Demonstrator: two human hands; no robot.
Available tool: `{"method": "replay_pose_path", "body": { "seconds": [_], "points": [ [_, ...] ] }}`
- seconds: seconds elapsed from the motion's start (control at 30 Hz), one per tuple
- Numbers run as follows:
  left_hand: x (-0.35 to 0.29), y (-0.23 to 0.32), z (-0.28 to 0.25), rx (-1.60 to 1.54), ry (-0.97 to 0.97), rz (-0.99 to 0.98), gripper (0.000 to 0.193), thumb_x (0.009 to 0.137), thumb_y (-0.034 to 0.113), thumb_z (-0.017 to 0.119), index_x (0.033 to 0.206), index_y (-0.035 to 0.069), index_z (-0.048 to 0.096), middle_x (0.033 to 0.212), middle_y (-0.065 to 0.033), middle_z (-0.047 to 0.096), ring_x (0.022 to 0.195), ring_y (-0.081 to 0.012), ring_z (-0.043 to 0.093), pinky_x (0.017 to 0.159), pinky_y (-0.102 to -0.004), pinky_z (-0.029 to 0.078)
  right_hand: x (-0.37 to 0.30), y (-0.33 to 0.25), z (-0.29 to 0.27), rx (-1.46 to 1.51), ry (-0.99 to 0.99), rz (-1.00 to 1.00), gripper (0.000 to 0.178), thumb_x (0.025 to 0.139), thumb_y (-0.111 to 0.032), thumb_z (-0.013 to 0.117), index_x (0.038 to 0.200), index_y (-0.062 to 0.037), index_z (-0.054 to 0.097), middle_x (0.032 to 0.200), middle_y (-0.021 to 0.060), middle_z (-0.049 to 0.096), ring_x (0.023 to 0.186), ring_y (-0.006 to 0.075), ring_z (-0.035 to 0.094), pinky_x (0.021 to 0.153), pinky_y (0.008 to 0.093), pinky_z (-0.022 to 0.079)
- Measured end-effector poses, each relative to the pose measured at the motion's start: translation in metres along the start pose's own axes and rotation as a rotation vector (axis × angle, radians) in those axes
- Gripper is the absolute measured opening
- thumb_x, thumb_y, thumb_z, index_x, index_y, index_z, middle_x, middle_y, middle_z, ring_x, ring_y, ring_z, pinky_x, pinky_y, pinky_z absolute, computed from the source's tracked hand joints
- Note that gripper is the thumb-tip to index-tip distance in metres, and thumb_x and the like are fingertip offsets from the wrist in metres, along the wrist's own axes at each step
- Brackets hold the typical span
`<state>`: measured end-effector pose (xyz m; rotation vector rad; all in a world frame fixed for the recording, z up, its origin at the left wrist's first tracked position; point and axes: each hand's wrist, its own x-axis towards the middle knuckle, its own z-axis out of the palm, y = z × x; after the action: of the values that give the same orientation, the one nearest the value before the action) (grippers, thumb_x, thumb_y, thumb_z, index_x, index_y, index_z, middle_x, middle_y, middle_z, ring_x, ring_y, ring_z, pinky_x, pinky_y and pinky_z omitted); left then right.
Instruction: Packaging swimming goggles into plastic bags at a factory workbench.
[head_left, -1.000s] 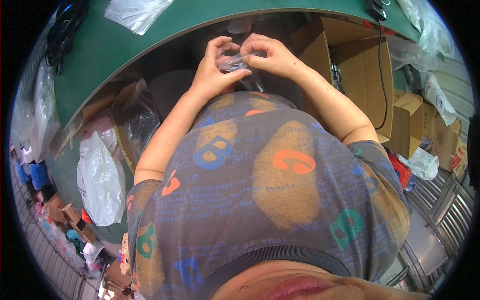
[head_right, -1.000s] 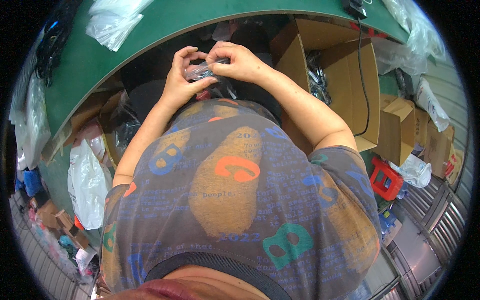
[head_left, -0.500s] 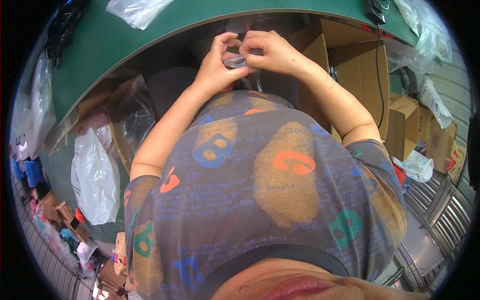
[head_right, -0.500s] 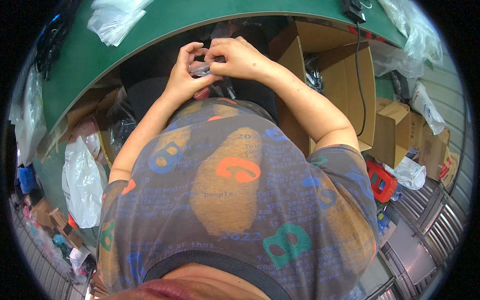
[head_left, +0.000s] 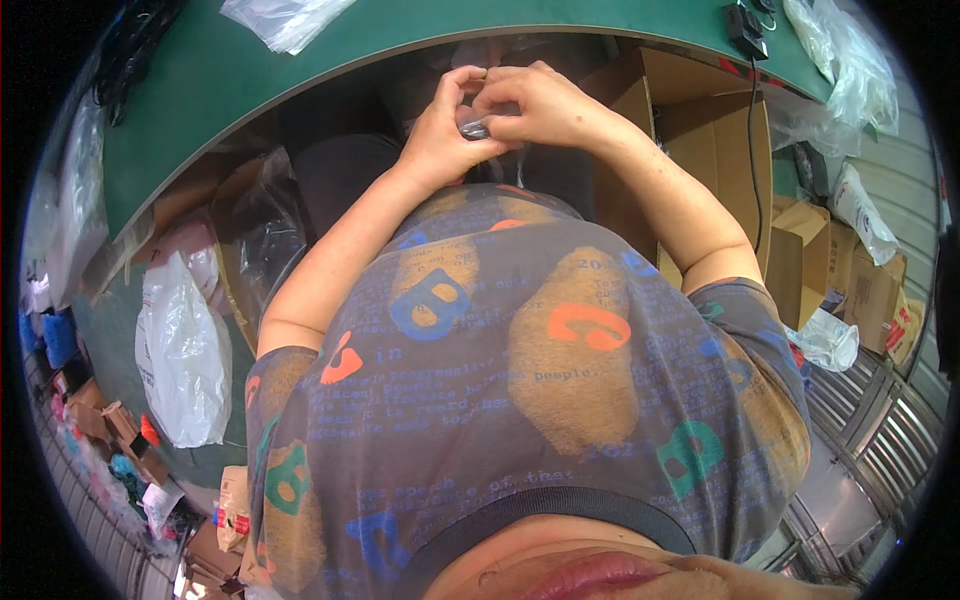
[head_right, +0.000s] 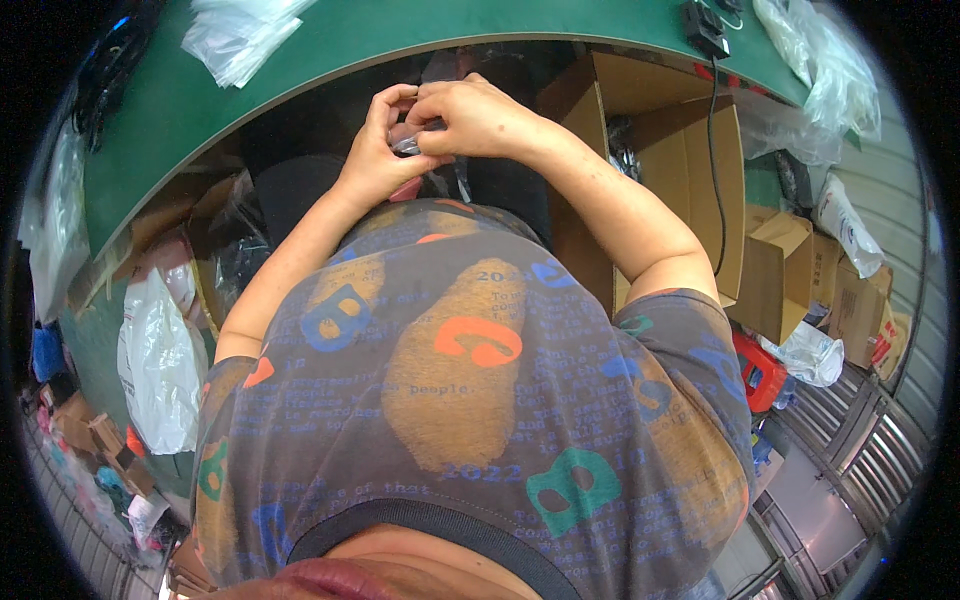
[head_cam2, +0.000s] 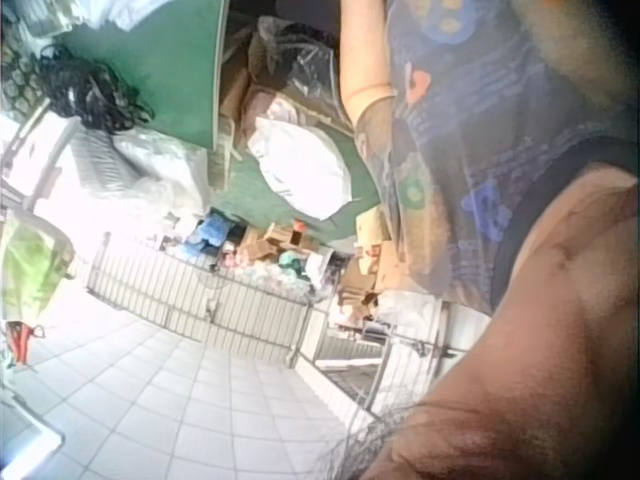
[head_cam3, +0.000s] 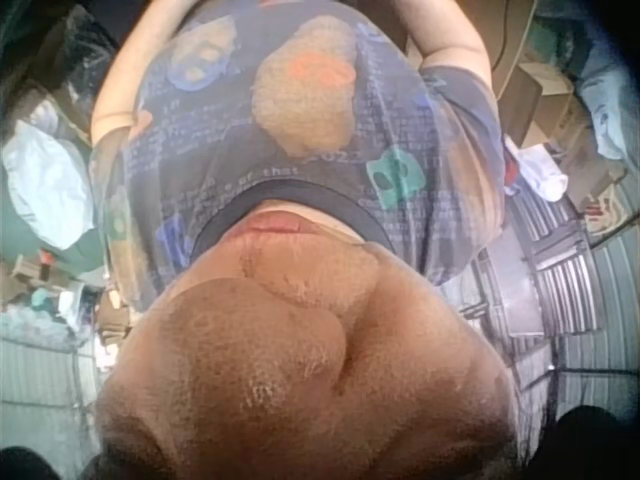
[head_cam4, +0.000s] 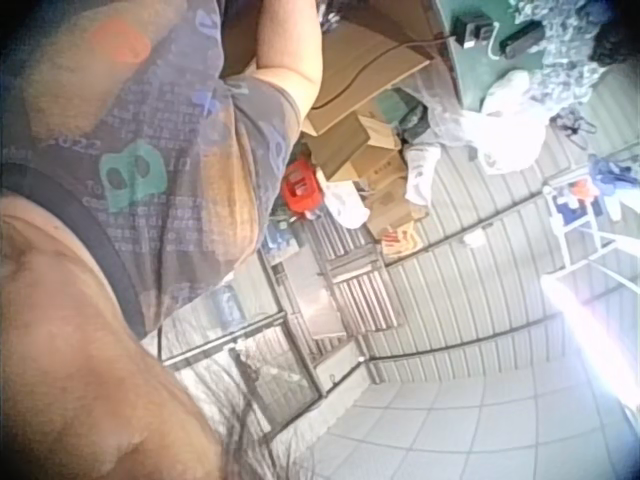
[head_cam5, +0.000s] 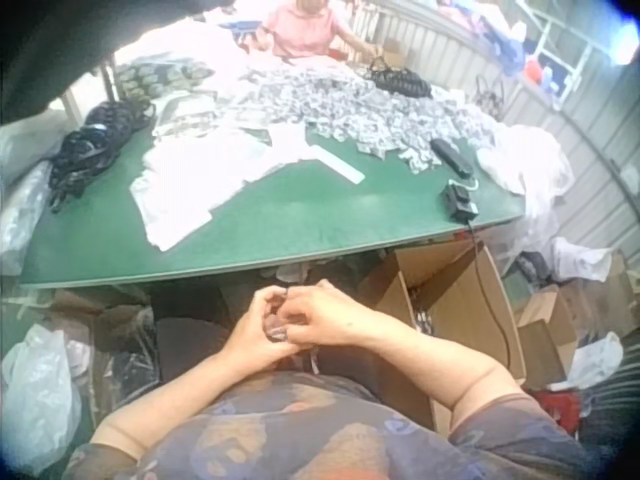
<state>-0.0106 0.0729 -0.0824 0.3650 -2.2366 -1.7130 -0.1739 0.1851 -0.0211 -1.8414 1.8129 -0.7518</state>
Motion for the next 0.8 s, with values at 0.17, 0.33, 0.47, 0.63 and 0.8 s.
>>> {"method": "replay_pose_path", "body": {
  "seconds": [0.17,0.33,0.47,0.63,0.8],
  "points": [
    [-0.002,0.004,0.000,0.013,-0.002,-0.014,0.099,0.072,0.019,0.091,0.150,0.011,0.031,0.138,-0.0151,0.055,0.115,-0.0247,0.066,0.098,-0.0372,0.054,0.004,-0.001,-0.003,-0.074,-0.078,0.047,0.020,0.079,-0.017,0.068,0.092,-0.0032,0.075,0.094,0.0111,0.070,0.078,0.0306,0.070,0.070,0.0389,0.056],
    [-0.004,0.003,0.003,0.004,0.029,-0.017,0.122,0.070,0.018,0.093,0.161,0.013,0.012,0.145,-0.0186,0.050,0.122,-0.0306,0.064,0.105,-0.0423,0.052,0.006,-0.001,0.002,-0.007,-0.080,0.028,0.024,0.079,-0.018,0.068,0.096,-0.0043,0.077,0.110,0.0116,0.073,0.084,0.0303,0.073,0.074,0.0373,0.057],
    [-0.003,0.010,0.004,-0.005,0.020,-0.023,0.125,0.069,0.017,0.094,0.162,0.013,0.010,0.145,-0.0198,0.050,0.125,-0.0329,0.062,0.107,-0.0438,0.051,0.006,-0.006,-0.002,0.003,-0.090,0.057,0.023,0.079,-0.019,0.067,0.093,-0.0047,0.077,0.120,0.0111,0.072,0.081,0.0307,0.073,0.075,0.0377,0.058],
    [-0.002,0.011,0.006,-0.013,0.023,-0.021,0.127,0.069,0.019,0.094,0.162,0.012,0.009,0.143,-0.0207,0.052,0.126,-0.0319,0.061,0.106,-0.0439,0.051,0.012,-0.009,-0.002,-0.036,-0.095,0.057,0.022,0.078,-0.023,0.067,0.085,-0.0051,0.076,0.112,0.0108,0.074,0.075,0.0304,0.072,0.071,0.0395,0.057],
    [-0.003,0.004,0.008,0.056,0.023,0.052,0.127,0.070,0.020,0.094,0.162,0.012,0.008,0.143,-0.0202,0.053,0.123,-0.0319,0.063,0.107,-0.0421,0.050,0.017,-0.009,0.006,-0.066,-0.170,0.114,0.023,0.076,-0.028,0.067,0.075,-0.0056,0.073,0.087,0.0117,0.073,0.073,0.0302,0.070,0.069,0.0400,0.056]
  ]
}}
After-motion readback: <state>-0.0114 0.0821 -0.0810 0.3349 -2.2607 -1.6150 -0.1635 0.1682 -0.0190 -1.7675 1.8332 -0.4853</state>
